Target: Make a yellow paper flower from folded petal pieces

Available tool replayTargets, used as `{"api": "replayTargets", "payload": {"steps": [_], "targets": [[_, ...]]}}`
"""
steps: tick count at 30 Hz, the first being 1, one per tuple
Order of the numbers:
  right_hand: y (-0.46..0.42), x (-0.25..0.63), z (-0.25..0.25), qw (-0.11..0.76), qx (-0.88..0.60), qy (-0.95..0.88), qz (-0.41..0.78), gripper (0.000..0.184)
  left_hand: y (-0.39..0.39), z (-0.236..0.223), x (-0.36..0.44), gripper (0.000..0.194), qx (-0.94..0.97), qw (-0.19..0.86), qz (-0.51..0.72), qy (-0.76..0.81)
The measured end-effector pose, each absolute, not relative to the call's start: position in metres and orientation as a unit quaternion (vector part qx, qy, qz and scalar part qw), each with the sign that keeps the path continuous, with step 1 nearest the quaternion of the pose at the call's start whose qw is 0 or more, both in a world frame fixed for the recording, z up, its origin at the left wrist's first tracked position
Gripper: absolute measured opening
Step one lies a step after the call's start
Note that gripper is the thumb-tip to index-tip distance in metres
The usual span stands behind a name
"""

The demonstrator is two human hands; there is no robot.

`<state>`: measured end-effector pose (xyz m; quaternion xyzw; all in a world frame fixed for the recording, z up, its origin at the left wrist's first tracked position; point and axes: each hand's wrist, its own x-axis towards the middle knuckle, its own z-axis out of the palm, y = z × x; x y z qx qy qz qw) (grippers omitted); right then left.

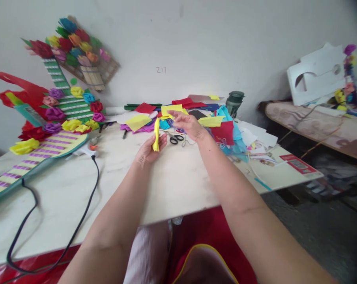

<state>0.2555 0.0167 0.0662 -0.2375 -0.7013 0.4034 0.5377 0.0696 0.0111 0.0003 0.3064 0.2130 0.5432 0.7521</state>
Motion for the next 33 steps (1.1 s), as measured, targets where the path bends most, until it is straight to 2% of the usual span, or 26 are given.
{"api": "replayTargets", "payload": {"steps": [3, 5, 10, 14, 16, 19, 21, 25, 27, 33], "targets": [[0.017, 0.242, 0.06, 0.414, -0.259, -0.801, 0.346, 0.008, 0.011, -0.001, 0.068, 0.014, 0.308, 0.759, 0.543, 0.183], [0.017, 0.235, 0.053, 0.376, -0.272, -0.828, 0.313, 0.006, 0.012, -0.001, 0.067, 0.015, 0.304, 0.76, 0.544, 0.184], [0.019, 0.228, 0.035, 0.389, -0.271, -0.834, 0.283, 0.006, 0.013, -0.002, 0.066, 0.015, 0.309, 0.754, 0.545, 0.198], [0.019, 0.23, 0.025, 0.422, -0.284, -0.792, 0.336, 0.002, 0.012, 0.0, 0.068, 0.014, 0.309, 0.751, 0.548, 0.201], [0.02, 0.23, 0.02, 0.455, -0.309, -0.748, 0.372, 0.006, 0.011, 0.001, 0.069, 0.015, 0.297, 0.753, 0.55, 0.203], [0.025, 0.23, 0.012, 0.487, -0.352, -0.713, 0.361, 0.016, 0.01, 0.002, 0.07, 0.018, 0.295, 0.767, 0.535, 0.196], [0.028, 0.229, 0.008, 0.485, -0.376, -0.719, 0.325, 0.018, 0.01, 0.002, 0.07, 0.02, 0.303, 0.776, 0.518, 0.192], [0.03, 0.233, 0.007, 0.444, -0.409, -0.758, 0.246, 0.007, 0.012, -0.001, 0.071, 0.02, 0.309, 0.786, 0.494, 0.205], [0.027, 0.238, 0.009, 0.428, -0.417, -0.767, 0.233, 0.014, 0.013, -0.002, 0.071, 0.018, 0.312, 0.785, 0.49, 0.215], [0.015, 0.246, 0.016, 0.43, -0.401, -0.714, 0.38, 0.028, 0.011, -0.003, 0.074, 0.013, 0.32, 0.761, 0.509, 0.242]]}}
